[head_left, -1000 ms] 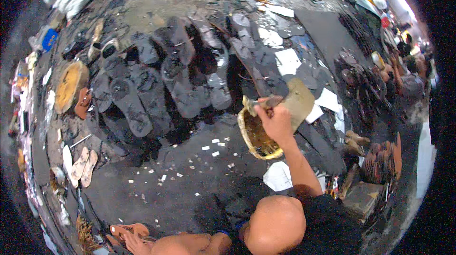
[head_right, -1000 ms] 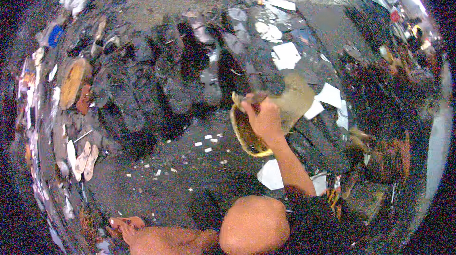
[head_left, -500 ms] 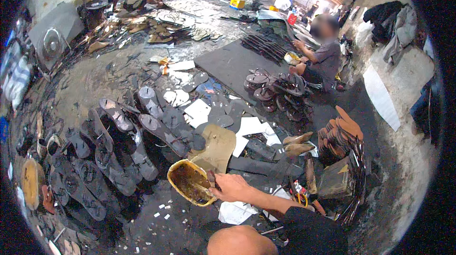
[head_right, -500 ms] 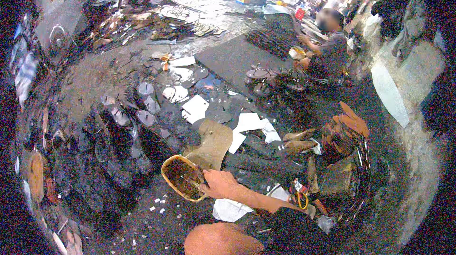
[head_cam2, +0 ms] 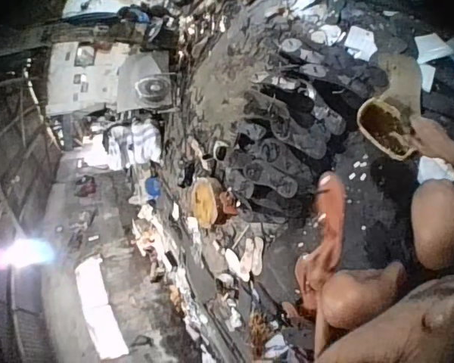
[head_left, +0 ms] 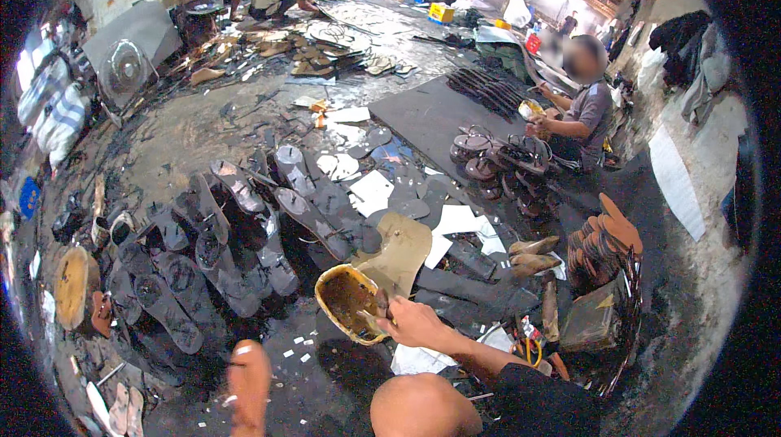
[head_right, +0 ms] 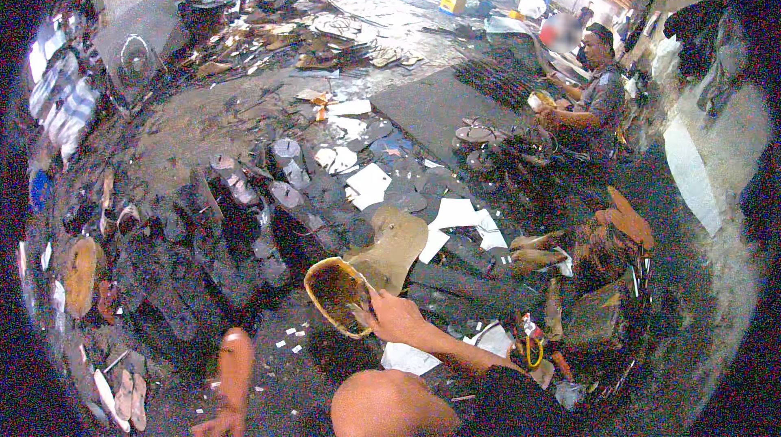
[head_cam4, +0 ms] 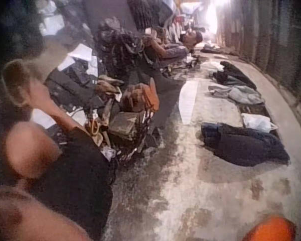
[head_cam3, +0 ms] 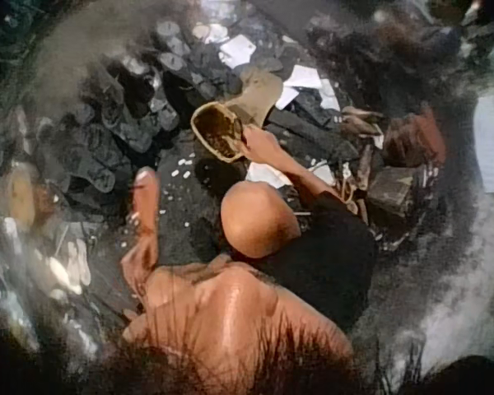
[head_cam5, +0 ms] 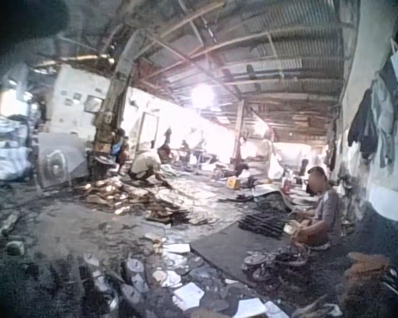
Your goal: The person applies glue to the soles of black sandals using a brush, dipping the brush into a yellow container and spreading the adhesive across each sole. The person handles multiple sandals one at a time, placing each treated sandal back into a pile.
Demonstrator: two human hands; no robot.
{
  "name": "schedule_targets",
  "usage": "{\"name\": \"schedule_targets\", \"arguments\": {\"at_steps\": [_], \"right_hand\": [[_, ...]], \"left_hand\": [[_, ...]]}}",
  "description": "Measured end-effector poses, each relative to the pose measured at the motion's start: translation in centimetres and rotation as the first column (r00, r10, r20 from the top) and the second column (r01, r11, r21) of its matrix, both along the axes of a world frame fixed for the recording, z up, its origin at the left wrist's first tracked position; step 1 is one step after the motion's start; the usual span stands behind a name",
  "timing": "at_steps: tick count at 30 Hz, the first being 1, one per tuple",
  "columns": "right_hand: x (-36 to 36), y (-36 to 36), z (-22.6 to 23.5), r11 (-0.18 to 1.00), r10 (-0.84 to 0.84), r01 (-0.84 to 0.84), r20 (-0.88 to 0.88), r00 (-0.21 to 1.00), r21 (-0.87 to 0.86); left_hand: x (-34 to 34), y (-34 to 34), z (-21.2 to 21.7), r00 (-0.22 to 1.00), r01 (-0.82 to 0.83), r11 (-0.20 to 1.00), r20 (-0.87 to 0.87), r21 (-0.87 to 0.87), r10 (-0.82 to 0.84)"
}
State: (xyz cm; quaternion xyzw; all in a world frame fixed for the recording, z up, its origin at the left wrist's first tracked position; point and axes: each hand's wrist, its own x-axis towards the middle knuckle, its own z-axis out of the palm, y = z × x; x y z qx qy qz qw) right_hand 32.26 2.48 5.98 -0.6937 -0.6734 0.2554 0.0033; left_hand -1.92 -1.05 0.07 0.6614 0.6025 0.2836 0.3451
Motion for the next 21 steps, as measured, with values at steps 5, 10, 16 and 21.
{"name": "schedule_targets", "arguments": {"at_steps": [5,10,16,21], "right_hand": [[1.2,-1.1,1.3,0.996,-0.046,0.050,-0.057,0.997,0.071],[2.4,-1.7,2.9,0.946,0.128,-0.178,-0.192,0.973,-0.270],[-2.8,1.1,0.2,0.953,-0.248,0.008,-0.765,0.595,-0.302],[-6.7,1.7,0.0,0.993,-0.120,0.057,-0.943,0.310,-0.108]], "left_hand": [[-0.9,-5.3,0.9,0.998,0.048,0.994,0.036,-0.099,-0.045],[-3.1,-11.6,1.7,0.994,0.105,0.941,0.055,-0.321,-0.092],[0.0,-9.6,-2.3,0.996,0.062,0.998,-0.061,-0.020,-0.063],[0.4,-5.2,-8.1,0.934,0.305,0.949,-0.220,0.078,-0.282]]}}
